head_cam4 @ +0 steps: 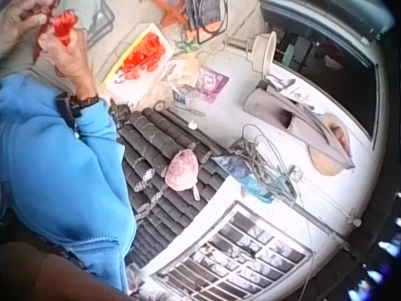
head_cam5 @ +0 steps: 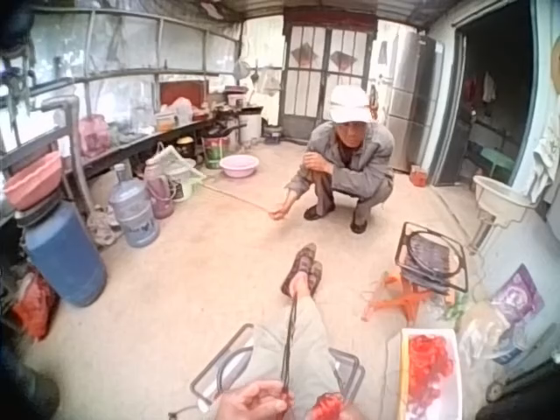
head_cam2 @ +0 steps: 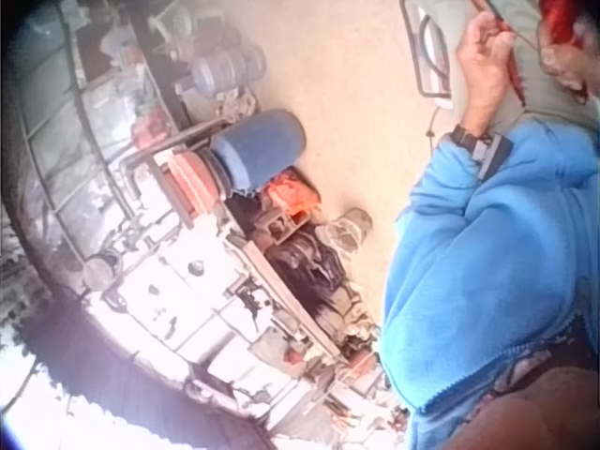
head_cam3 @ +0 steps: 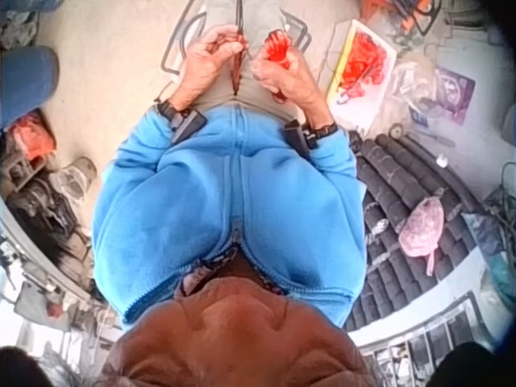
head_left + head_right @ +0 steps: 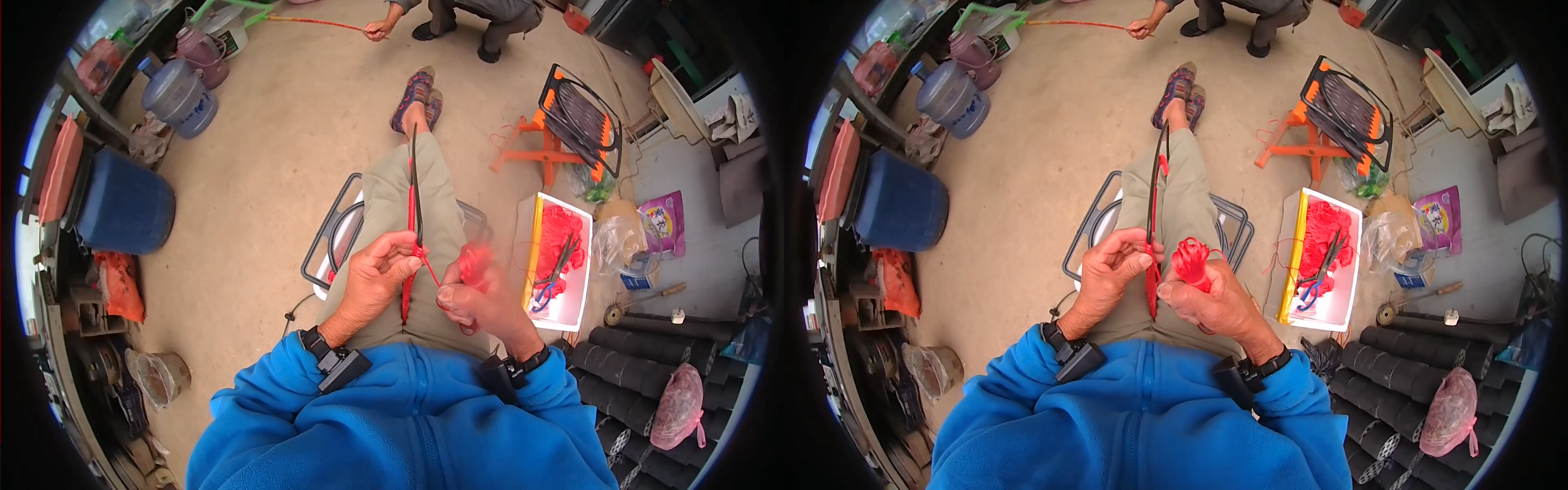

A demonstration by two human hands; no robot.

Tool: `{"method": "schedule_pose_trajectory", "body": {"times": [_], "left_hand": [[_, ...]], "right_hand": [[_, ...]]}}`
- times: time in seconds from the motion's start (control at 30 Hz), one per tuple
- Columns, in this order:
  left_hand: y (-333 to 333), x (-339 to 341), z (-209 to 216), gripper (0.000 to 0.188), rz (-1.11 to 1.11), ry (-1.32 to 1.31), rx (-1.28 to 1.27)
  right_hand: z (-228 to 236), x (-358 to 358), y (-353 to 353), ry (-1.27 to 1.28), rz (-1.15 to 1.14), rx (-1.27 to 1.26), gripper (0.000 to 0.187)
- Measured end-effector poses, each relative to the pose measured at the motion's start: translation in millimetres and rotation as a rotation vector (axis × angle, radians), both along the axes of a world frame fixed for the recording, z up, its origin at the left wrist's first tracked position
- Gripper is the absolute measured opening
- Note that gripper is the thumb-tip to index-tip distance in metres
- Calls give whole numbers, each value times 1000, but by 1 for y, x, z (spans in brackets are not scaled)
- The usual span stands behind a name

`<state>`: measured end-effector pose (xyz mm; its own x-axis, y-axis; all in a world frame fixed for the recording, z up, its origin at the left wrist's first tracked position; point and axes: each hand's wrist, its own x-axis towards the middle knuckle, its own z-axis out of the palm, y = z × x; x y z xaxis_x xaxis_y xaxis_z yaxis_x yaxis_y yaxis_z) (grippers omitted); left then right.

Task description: Wrapping a steering wheel frame with red decorative cord.

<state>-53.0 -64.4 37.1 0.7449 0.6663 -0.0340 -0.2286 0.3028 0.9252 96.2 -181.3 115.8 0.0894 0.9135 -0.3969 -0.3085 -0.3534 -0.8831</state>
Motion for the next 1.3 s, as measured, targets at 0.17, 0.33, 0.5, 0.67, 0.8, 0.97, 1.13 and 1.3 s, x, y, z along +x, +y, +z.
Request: {"method": "schedule_pose_trajectory", "body": {"times": [0.17,0.33,0.5,0.67,0.8,0.97,1.13,1.3], "left_hand": [[-5,-1,3,31,0,73,109],[-13,-3,14,33,127,144,251],[-16,2,36,30,331,196,614],[-4,-5,31,15,315,248,858],[-1,-7,27,16,318,156,420],[2,-14,38,23,292,105,-35],[3,-11,48,26,261,177,-112],[10,-11,30,27,142,58,-137]], "right_hand": [[-8,-13,-2,110,-39,115,20],[6,-7,-6,-46,-73,151,20],[24,-2,-5,-274,5,102,20],[29,5,14,-429,2,256,17],[1,15,33,-496,-219,226,18],[3,7,22,-621,-167,49,26],[-26,-9,18,-601,150,169,22],[-51,-8,22,-450,14,98,22]]}}
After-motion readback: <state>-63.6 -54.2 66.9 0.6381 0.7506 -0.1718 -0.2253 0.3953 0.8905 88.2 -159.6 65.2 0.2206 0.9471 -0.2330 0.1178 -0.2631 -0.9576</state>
